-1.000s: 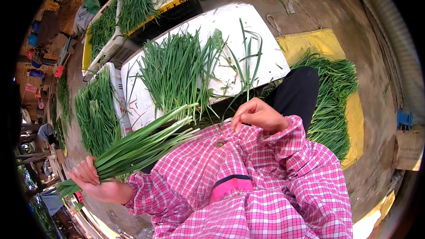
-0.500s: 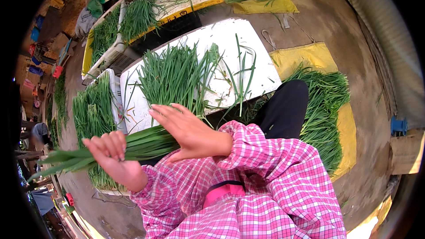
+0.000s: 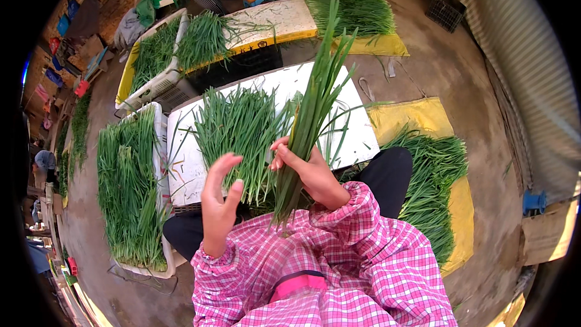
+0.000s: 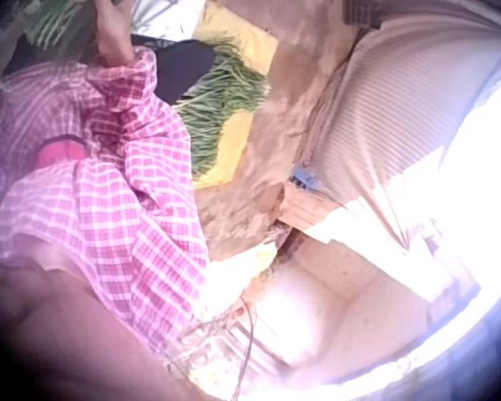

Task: The person sorts through bunches of green onions by hand, removing individual damaged or yellowed leaves and organizing them into clean bundles on a table.

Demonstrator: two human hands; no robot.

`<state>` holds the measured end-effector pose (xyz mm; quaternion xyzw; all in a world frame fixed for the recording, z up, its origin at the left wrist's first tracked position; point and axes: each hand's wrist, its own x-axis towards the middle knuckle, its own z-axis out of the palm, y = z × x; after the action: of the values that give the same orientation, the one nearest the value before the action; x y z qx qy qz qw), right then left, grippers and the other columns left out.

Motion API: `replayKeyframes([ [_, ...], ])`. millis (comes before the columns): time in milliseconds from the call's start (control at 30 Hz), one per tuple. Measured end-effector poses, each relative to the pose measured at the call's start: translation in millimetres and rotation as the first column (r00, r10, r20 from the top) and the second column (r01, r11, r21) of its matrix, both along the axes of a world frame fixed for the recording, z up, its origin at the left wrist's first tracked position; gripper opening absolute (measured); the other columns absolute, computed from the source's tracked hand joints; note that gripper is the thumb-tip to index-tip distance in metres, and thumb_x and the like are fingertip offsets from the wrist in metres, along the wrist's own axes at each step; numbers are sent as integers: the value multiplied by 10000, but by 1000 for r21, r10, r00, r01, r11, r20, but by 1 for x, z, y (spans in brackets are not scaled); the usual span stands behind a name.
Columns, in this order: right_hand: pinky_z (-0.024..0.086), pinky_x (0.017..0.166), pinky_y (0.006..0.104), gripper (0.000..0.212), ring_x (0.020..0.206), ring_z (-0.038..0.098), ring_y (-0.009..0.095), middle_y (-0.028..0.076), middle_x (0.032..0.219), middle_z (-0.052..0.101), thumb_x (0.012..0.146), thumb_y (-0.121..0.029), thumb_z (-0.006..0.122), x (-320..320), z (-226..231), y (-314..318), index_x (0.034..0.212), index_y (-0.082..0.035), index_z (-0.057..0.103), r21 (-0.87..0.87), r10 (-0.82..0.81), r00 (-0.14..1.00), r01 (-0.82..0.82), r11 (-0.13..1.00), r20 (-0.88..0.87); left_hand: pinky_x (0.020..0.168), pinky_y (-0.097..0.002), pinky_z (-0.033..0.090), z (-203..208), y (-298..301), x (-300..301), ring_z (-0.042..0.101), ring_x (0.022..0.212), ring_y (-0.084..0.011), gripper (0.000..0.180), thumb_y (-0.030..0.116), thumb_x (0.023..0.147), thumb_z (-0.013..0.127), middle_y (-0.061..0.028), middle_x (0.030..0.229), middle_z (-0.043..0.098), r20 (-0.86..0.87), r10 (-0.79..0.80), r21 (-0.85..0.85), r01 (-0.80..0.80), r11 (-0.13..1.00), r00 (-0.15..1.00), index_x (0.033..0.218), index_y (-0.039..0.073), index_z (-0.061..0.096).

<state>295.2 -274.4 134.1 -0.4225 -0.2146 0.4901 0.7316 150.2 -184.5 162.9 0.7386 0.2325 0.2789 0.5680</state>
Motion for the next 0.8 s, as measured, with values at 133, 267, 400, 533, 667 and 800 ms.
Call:
replayKeyframes([
  [133,399,746,317,209,784,466,166,45,781,454,862,-254,411,0,4,-8,939,-61,423,100,-4,987,20,995,-159,849,-320,351,-27,-26,-3,493,968,-250,513,261,726,598,-173,999,520,-227,-66,203,114,973,972,1111,-22,411],
  [267,395,757,324,235,825,460,186,67,834,450,858,-276,412,-4,6,-14,954,-61,404,154,11,985,16,988,-173,740,-326,401,-34,-49,-2,531,833,-264,415,219,742,589,-161,898,539,-109,-8,135,23,991,994,1039,-18,421],
  [400,392,766,328,259,852,454,189,74,858,443,844,-308,433,-10,6,-19,946,-71,402,200,54,992,-29,979,-117,613,-352,406,-34,-55,-4,519,690,-304,256,129,744,576,-151,771,536,-74,-11,108,19,994,997,916,-20,459],
  [533,392,769,327,283,850,448,190,67,848,429,829,-346,452,-13,3,-24,908,-80,399,186,74,989,-50,981,-127,593,-364,396,-37,-53,-4,507,662,-307,161,90,736,568,-146,731,523,-58,-41,226,53,973,997,818,-27,493],
  [667,391,776,327,294,838,447,188,66,834,423,830,-361,443,-15,-1,-30,899,-79,397,190,78,983,-46,981,-166,587,-356,388,-39,-54,-5,490,628,-295,137,75,727,569,-141,721,515,-25,-69,316,73,946,997,785,-27,499],
  [800,407,798,343,284,914,467,209,89,909,465,831,-327,454,-10,-13,-39,938,-66,424,309,117,979,-60,949,-168,577,-344,381,-38,-55,-1,475,602,-287,112,59,731,553,-135,693,502,12,-52,393,44,919,999,766,-33,499],
])
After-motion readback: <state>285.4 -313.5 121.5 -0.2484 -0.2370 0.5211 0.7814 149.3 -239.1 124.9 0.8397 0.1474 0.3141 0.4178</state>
